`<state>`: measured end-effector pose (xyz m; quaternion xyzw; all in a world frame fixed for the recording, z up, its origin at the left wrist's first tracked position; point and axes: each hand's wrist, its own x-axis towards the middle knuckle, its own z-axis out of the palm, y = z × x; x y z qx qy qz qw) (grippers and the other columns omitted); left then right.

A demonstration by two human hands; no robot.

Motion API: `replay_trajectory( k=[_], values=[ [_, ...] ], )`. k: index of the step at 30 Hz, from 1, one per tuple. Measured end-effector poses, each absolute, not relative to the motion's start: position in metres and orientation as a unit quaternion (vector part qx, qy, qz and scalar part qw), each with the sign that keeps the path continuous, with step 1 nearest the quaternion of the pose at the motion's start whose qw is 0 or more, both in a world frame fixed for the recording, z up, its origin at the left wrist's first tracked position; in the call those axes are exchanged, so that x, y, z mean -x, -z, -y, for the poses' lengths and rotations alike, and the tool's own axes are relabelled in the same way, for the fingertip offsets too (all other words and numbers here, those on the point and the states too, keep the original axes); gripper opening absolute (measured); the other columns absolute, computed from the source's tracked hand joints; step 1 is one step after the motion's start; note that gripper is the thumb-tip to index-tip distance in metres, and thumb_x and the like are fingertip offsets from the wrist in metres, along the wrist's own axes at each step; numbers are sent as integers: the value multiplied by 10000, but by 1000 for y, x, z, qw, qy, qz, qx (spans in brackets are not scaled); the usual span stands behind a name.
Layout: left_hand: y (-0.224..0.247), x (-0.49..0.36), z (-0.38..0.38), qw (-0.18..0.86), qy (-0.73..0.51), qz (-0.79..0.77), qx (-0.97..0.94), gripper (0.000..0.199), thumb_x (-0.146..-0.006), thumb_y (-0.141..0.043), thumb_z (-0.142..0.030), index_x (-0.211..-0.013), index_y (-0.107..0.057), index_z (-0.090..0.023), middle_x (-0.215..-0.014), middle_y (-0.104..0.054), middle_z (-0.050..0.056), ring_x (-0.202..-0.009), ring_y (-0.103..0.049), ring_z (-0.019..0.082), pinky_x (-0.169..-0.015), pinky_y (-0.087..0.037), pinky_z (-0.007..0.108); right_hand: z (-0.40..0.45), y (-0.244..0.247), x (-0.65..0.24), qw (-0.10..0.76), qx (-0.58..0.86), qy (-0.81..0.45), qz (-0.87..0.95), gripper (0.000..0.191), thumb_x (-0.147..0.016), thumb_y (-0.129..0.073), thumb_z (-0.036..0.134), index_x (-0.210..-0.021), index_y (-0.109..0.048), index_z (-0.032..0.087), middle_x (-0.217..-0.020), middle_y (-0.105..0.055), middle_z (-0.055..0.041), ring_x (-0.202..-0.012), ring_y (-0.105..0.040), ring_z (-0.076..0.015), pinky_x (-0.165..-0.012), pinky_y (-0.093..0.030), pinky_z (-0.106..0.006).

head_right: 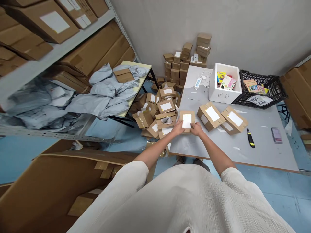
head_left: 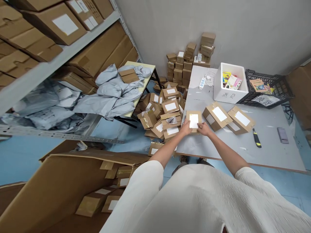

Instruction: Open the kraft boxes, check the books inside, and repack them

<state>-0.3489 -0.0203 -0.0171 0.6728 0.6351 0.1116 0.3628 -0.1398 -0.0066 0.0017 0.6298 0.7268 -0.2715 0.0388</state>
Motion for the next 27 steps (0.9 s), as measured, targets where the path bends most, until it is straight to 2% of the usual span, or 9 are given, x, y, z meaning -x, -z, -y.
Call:
replay_trajectory(
  k=[4, 8, 13, 15, 19, 23, 27],
  values=[
    [11, 355, 13, 336, -61, -640, -688, 820, -953, -732, -425, -1688, -422, -236, -1852, -242, 149, -1700, -244, 401, -1360, -287, 542, 8, 7, 147, 11, -617, 295, -730, 496, -971, -632, 316, -1456, -704, 243, -1361, -667, -121, -1316, -604, -297, -1113, -479, -356],
    [6, 359, 5, 333, -13, -636, -696, 860, -969, -718, -436, -1730, -355, -269, -1872, -170, 143, -1721, -171, 409, -1374, -192, 612, 5, 15, 156, -8, -627, 302, -718, 533, -947, -636, 325, -1472, -679, 242, -1354, -658, -119, -1373, -547, -311, -1131, -472, -383],
    [1, 365, -8, 320, 12, -641, -697, 895, -973, -706, -454, -1755, -310, -275, -1874, -153, 149, -1729, -136, 409, -1373, -120, 660, 0, 18, 163, -5, -642, 321, -696, 661, -926, -660, 334, -1579, -599, 256, -1568, -553, -146, -1470, -492, -343, -1176, -459, -454],
    [-2, 364, -13, 318, 20, -647, -693, 920, -948, -727, -449, -1754, -308, -300, -1876, -160, 128, -1733, -125, 398, -1377, -107, 661, 0, 15, 159, -19, -646, 320, -692, 646, -919, -671, 323, -1561, -623, 273, -1653, -496, -143, -1500, -477, -371, -1203, -446, -508],
    [-10, 352, -19, 300, 33, -658, -690, 895, -900, -766, -354, -1710, -395, -278, -1873, -160, 145, -1735, -119, 395, -1381, -123, 646, 0, 3, 127, -110, -627, 305, -708, 528, -973, -585, 326, -1483, -696, 246, -1662, -504, -147, -1523, -478, -369, -1261, -403, -556],
    [-21, 324, -23, 294, 9, -633, -716, 793, -936, -673, -281, -1687, -421, -247, -1867, -164, 164, -1731, -149, 372, -1379, -164, 621, -7, -14, 76, -205, -620, 270, -708, 489, -973, -524, 308, -1405, -744, 237, -1574, -585, -140, -1490, -518, -338, -1275, -412, -530],
    [-33, 282, -28, 304, -25, -581, -755, 743, -981, -604, -288, -1695, -398, -267, -1857, -217, 141, -1717, -199, 348, -1368, -218, 587, -15, -28, 28, -192, -677, 229, -673, 477, -968, -525, 305, -1378, -755, 226, -1557, -585, -152, -1471, -518, -360, -1267, -415, -551]
  ],
)
